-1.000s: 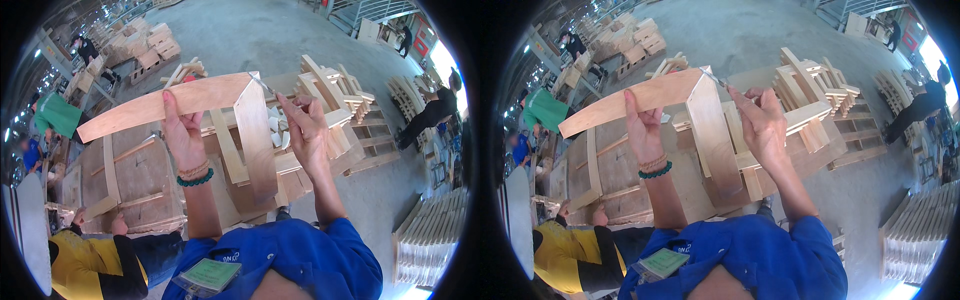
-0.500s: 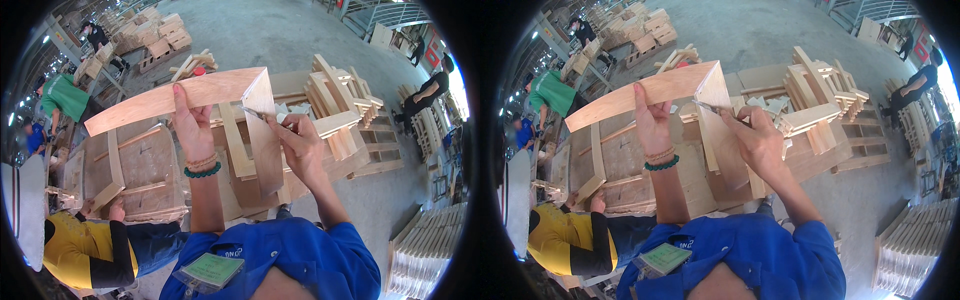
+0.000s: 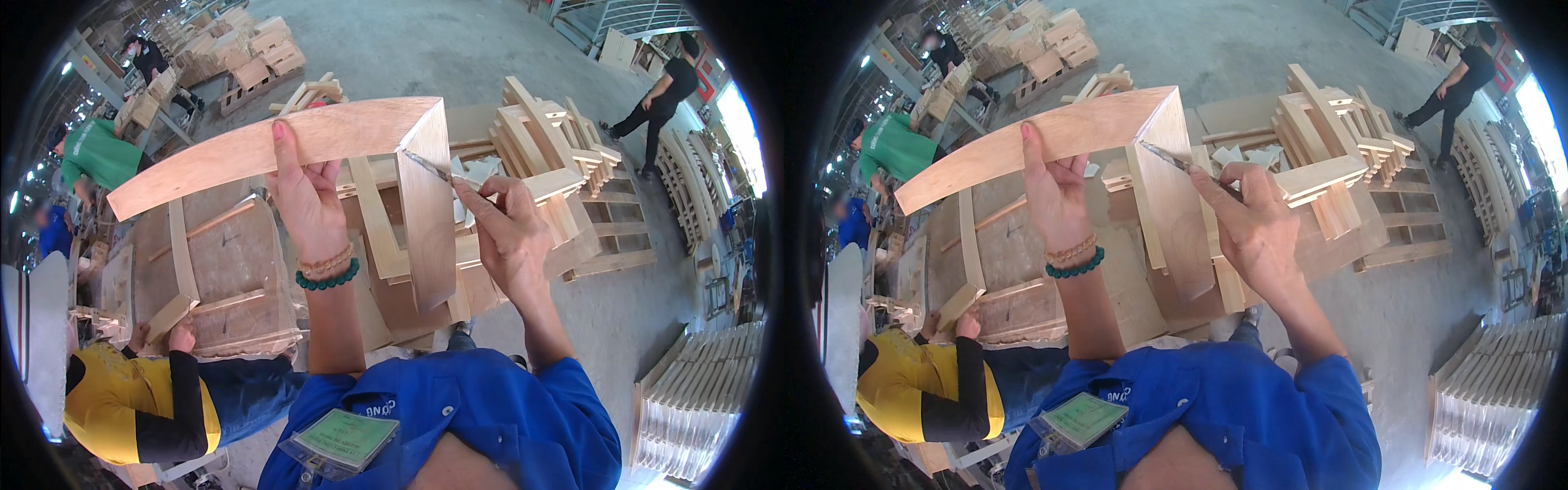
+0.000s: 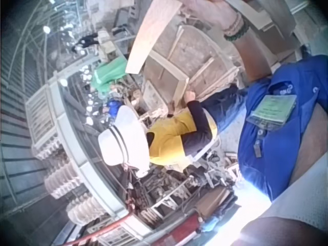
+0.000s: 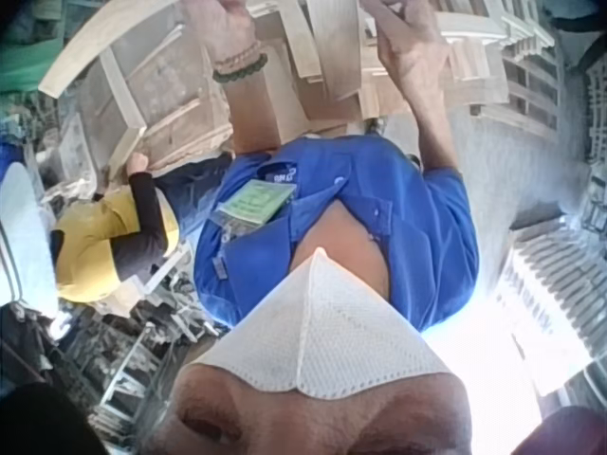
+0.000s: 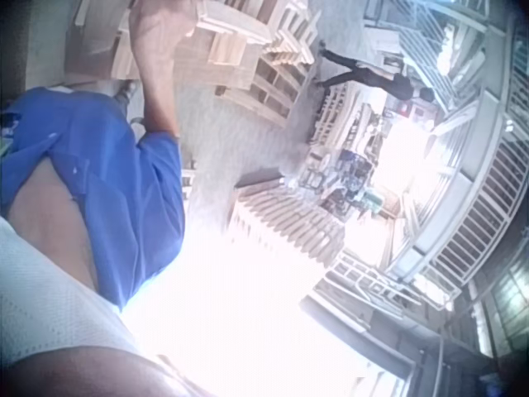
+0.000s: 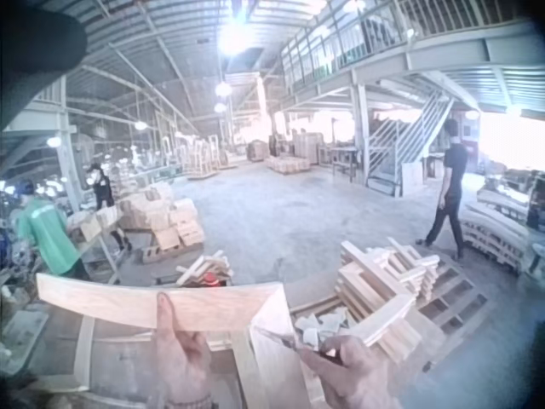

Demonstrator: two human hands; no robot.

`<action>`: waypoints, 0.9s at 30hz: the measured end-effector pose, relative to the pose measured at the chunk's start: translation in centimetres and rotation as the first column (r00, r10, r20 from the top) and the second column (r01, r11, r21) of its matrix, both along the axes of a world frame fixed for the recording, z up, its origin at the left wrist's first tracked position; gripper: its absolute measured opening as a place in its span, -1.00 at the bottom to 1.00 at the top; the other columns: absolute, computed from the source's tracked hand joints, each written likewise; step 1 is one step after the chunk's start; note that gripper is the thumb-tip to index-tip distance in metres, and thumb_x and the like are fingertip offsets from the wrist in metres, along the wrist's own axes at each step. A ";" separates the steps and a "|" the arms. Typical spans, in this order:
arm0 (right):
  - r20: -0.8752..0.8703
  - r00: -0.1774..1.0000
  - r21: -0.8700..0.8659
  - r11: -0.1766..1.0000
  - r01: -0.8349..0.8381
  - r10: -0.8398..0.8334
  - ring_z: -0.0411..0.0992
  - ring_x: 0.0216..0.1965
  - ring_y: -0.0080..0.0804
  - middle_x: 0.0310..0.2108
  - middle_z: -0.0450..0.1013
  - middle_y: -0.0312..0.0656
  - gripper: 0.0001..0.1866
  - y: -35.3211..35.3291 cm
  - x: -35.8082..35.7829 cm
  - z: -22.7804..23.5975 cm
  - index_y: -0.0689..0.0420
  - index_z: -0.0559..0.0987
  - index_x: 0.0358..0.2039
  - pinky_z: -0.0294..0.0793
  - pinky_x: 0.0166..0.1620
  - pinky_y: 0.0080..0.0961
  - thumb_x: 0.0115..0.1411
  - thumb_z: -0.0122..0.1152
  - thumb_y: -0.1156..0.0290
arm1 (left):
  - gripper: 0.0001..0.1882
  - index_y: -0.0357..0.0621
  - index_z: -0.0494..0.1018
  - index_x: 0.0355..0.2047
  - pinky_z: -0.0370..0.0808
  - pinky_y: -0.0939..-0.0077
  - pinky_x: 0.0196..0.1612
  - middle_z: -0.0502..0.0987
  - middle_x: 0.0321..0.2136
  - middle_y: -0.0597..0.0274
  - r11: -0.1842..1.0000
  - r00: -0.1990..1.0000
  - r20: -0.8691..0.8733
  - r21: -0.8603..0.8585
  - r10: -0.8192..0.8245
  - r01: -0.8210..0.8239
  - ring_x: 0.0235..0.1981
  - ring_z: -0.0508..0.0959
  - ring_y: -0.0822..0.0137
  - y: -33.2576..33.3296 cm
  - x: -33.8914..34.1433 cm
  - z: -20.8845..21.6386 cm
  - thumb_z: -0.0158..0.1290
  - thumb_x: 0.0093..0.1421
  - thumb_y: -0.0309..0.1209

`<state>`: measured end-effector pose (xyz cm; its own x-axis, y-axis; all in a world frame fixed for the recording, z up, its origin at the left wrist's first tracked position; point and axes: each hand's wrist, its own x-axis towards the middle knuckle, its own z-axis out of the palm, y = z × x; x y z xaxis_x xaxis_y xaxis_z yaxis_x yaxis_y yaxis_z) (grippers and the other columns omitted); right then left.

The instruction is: The person uses a metal file to smooth the edges and corners of wooden chair frame pieces. They pick up each piece, file the edges, and place the finished pieces onto a stack on the floor.

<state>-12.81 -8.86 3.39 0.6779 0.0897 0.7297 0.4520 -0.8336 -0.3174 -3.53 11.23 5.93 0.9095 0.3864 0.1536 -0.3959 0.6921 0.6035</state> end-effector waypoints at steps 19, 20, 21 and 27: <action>-0.120 0.982 0.205 0.971 -0.120 0.146 0.45 -0.44 -0.37 -0.37 0.43 -0.14 -0.65 -0.6 -0.1 -0.2 0.14 0.61 -0.11 0.43 -0.42 -0.51 0.09 0.12 0.70 | -0.58 -0.07 0.32 -0.03 0.66 0.40 -0.21 0.54 -0.16 0.15 1.000 0.994 -0.109 -0.020 0.005 -0.007 -0.19 0.61 0.33 -0.1 0.2 -1.3 0.18 0.18 -0.24; -0.138 0.985 0.184 0.980 -0.077 0.103 0.44 -0.43 -0.42 -0.36 0.43 -0.14 -0.68 -0.6 -0.2 0.0 0.16 0.61 -0.11 0.41 -0.39 -0.56 0.14 0.11 0.70 | -0.58 -0.07 0.32 -0.03 0.66 0.39 -0.21 0.54 -0.15 0.15 1.000 0.994 -0.109 -0.017 0.005 -0.007 -0.18 0.61 0.32 -0.1 0.1 -1.3 0.17 0.18 -0.25; -0.132 0.989 0.153 0.987 -0.053 0.073 0.44 -0.44 -0.42 -0.36 0.43 -0.15 -0.68 -0.6 -0.4 0.3 0.15 0.61 -0.11 0.41 -0.40 -0.55 0.13 0.12 0.70 | -0.59 -0.07 0.31 -0.03 0.66 0.39 -0.21 0.54 -0.14 0.14 1.000 0.994 -0.105 -0.016 0.002 -0.004 -0.18 0.60 0.32 -0.2 0.0 -1.2 0.17 0.18 -0.25; -0.126 0.992 0.088 0.996 0.021 -0.010 0.44 -0.48 -0.41 -0.38 0.43 -0.17 -0.67 -0.4 -1.0 0.6 0.13 0.62 -0.11 0.42 -0.42 -0.52 0.12 0.13 0.70 | -0.59 -0.12 0.30 -0.04 0.64 0.35 -0.16 0.53 -0.11 0.10 1.000 0.999 -0.054 -0.009 -0.003 0.002 -0.15 0.59 0.30 -0.5 -0.6 -1.1 0.16 0.19 -0.27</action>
<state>-13.80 -9.27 3.96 0.7651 0.0173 0.6437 0.3914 -0.8062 -0.4436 -4.13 10.76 4.83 0.9173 0.3852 0.1007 -0.3611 0.6986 0.6176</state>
